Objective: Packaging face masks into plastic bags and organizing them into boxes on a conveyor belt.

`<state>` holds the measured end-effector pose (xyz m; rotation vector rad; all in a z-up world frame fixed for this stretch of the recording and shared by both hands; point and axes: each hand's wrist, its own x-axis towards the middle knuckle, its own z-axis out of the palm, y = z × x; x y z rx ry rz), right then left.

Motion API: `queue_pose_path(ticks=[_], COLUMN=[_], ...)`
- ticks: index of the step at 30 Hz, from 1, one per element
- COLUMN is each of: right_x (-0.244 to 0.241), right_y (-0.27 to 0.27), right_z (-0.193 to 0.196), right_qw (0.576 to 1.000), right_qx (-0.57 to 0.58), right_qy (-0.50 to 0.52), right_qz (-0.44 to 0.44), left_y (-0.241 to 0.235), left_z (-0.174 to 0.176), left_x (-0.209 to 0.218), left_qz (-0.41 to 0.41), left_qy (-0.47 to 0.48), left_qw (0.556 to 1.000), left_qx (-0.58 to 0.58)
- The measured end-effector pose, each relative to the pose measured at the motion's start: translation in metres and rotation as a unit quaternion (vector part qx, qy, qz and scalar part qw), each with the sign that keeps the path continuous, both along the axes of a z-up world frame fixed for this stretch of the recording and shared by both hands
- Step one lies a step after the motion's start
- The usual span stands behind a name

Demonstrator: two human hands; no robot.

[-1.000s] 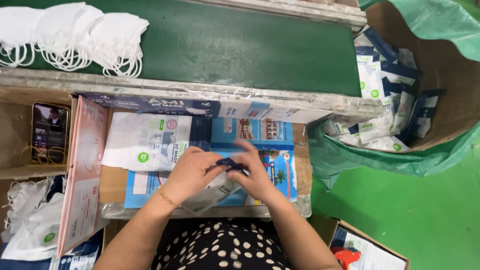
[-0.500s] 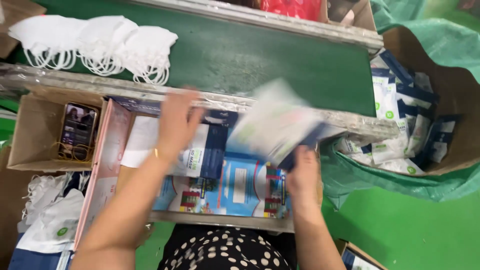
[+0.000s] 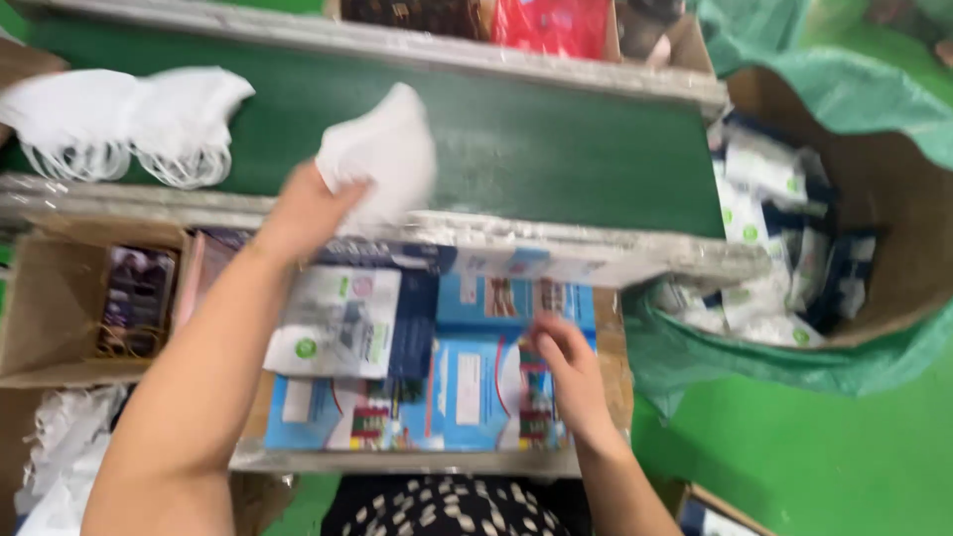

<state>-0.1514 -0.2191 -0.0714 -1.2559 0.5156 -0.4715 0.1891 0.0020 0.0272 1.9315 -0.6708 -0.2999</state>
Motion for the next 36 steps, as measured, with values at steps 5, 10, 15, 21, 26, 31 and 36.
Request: queue_pose_path(ticks=[5, 10, 15, 21, 26, 31, 36], right_x=[0.036, 0.01, 0.006, 0.022, 0.013, 0.017, 0.028], right_y=[0.019, 0.022, 0.044, 0.043, 0.03, 0.039, 0.04], right_z=[0.056, -0.03, -0.061, -0.059, -0.077, -0.033, -0.056], right_qw=[0.989, 0.98, 0.956, 0.951, 0.952, 0.959, 0.95], right_qx=[-0.011, -0.177, -0.274, -0.267, -0.247, -0.26, -0.296], right_qy=[-0.087, 0.058, 0.039, 0.013, 0.087, 0.003, -0.025], right_qz=[0.116, 0.071, 0.102, 0.153, 0.158, 0.112, 0.094], left_y=[-0.001, 0.007, 0.008, -0.015, -0.022, -0.015, -0.028], left_z=[-0.05, -0.068, -0.092, -0.085, -0.095, -0.098, -0.099], left_x=[-0.124, -0.175, -0.184, -0.187, -0.184, -0.193, -0.198], left_qz=[-0.184, -0.133, -0.196, -0.237, -0.183, -0.212, -0.191], left_qy=[0.272, 0.128, -0.203, -0.257, -0.28, -0.286, -0.32], left_qw=[0.93, 0.973, 0.953, 0.913, 0.93, 0.929, 0.92], left_qx=[-0.168, -0.138, 0.113, 0.21, 0.154, 0.101, 0.119])
